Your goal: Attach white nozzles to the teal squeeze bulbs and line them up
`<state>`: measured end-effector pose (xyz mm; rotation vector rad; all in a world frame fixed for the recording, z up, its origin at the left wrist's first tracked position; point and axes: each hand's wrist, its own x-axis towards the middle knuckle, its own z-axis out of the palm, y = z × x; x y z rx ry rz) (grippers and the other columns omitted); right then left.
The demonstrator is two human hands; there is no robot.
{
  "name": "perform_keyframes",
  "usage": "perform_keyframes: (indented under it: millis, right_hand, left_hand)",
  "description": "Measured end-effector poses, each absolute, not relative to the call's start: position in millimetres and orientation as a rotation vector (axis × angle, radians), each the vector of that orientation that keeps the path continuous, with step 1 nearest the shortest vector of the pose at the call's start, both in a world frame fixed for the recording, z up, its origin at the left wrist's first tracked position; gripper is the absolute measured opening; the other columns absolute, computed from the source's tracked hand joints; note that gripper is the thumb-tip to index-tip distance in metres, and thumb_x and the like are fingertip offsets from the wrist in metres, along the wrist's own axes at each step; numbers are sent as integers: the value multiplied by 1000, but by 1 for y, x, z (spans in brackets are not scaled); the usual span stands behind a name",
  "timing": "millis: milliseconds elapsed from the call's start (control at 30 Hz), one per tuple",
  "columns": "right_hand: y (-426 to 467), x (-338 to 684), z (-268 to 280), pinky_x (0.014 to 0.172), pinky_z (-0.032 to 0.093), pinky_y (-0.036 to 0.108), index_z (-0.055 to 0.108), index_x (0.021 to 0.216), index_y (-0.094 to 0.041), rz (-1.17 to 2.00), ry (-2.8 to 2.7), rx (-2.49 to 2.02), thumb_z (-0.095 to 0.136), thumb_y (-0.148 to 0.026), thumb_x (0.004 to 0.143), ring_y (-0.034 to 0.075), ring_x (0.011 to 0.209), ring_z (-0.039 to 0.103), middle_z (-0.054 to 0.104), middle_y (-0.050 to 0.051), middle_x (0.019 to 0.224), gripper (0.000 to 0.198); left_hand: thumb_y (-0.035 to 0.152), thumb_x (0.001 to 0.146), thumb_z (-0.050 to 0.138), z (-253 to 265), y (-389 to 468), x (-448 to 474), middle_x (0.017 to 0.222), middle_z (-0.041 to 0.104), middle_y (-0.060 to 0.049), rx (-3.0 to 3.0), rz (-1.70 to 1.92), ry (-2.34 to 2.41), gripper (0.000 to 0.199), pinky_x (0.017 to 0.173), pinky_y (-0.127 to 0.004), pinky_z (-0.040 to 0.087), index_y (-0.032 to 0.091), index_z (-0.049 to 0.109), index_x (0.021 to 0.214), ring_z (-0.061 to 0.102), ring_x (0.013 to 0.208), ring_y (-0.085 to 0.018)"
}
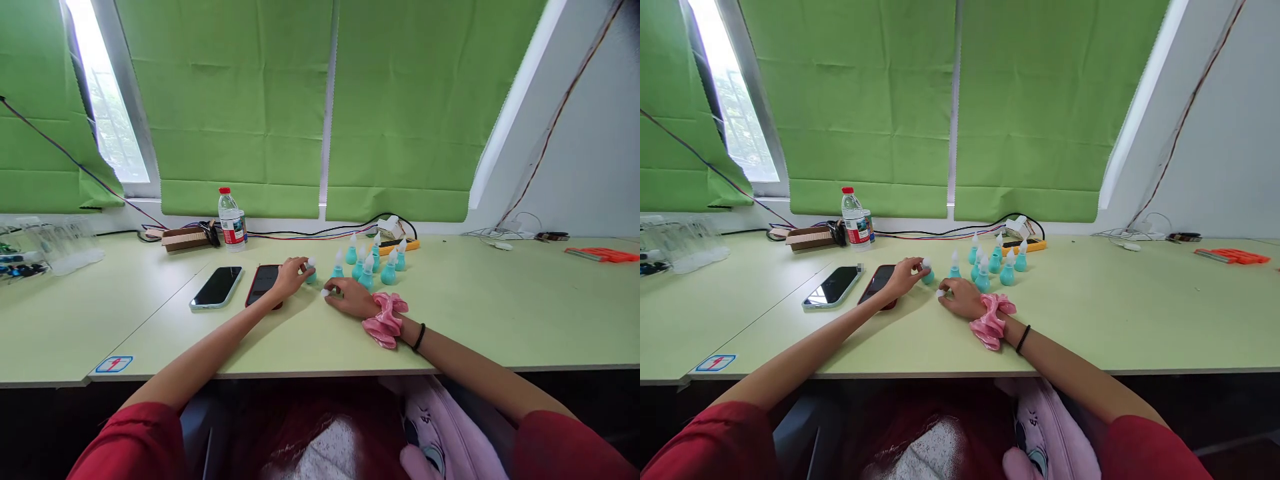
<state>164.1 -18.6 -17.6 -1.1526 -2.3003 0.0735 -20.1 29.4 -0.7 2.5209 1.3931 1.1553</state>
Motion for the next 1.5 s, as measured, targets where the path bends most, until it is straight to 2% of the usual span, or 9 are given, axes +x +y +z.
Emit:
perform_keyframes:
  millis: [367,500,733,900,1033,1200,1267,1367,1500]
  right_hand:
    - [-23,153,-20,77,40,33,52,95,-18,3,-2265,-1062,50,-26,72,21,91,50,56,8,96,24]
    - [-25,151,-20,80,38,37,50,101,-21,13,-2294,-1007,50,-26,73,25,98,47,54,11,107,28]
    - [-21,150,-28,88,35,38,41,115,-12,-56,-2455,-1066,44,-32,78,24,110,41,40,15,123,42]
    - [-21,150,-27,84,39,35,43,112,-14,-42,-2450,-1000,45,-29,78,21,101,47,48,12,111,37]
    - [-20,150,-27,82,41,34,45,108,-14,-20,-2425,-970,46,-26,76,19,95,49,49,11,106,34]
    - [-17,149,-32,93,33,38,42,112,-12,-3,-2380,-968,48,-28,75,23,112,37,39,15,121,41]
    - [-16,149,-34,94,30,39,40,115,-10,42,-2415,-1008,46,-31,77,23,116,33,37,16,123,43]
    - [-15,149,-35,93,32,38,40,115,-10,89,-2456,-1011,43,-33,79,22,112,38,44,15,117,44]
    - [-15,148,-32,87,38,34,44,111,-10,70,-2408,-961,45,-30,77,20,100,47,52,12,107,39]
  left_hand:
    - [35,81,34,6,34,-20,64,56,-3,2583,1045,1394,25,56,-26,34,16,49,73,50,58,-15]
    - [31,82,33,4,37,-21,67,56,-3,2581,994,1430,20,58,-26,35,16,46,80,52,62,-16]
    - [32,83,29,-3,44,-27,79,59,-5,2604,996,1437,23,77,-33,35,17,46,86,52,76,-17]
    - [35,82,32,-8,47,-28,88,60,-6,2541,964,1465,27,73,-31,38,19,46,99,48,88,-20]
    - [38,80,34,-7,45,-28,85,60,-7,2529,924,1525,31,70,-31,39,18,49,98,48,89,-22]
    - [43,73,42,7,36,-32,84,59,-12,2530,836,1756,43,73,-37,38,14,52,103,42,95,-28]
    - [45,69,46,14,31,-36,88,57,-14,2565,755,1875,40,73,-42,37,15,59,92,39,98,-32]
    - [46,64,50,21,24,-41,90,53,-15,2635,573,1932,33,72,-47,34,16,63,70,37,96,-35]
    - [40,60,55,21,16,-38,85,52,-14,2742,397,1862,27,72,-48,32,15,62,66,38,94,-34]
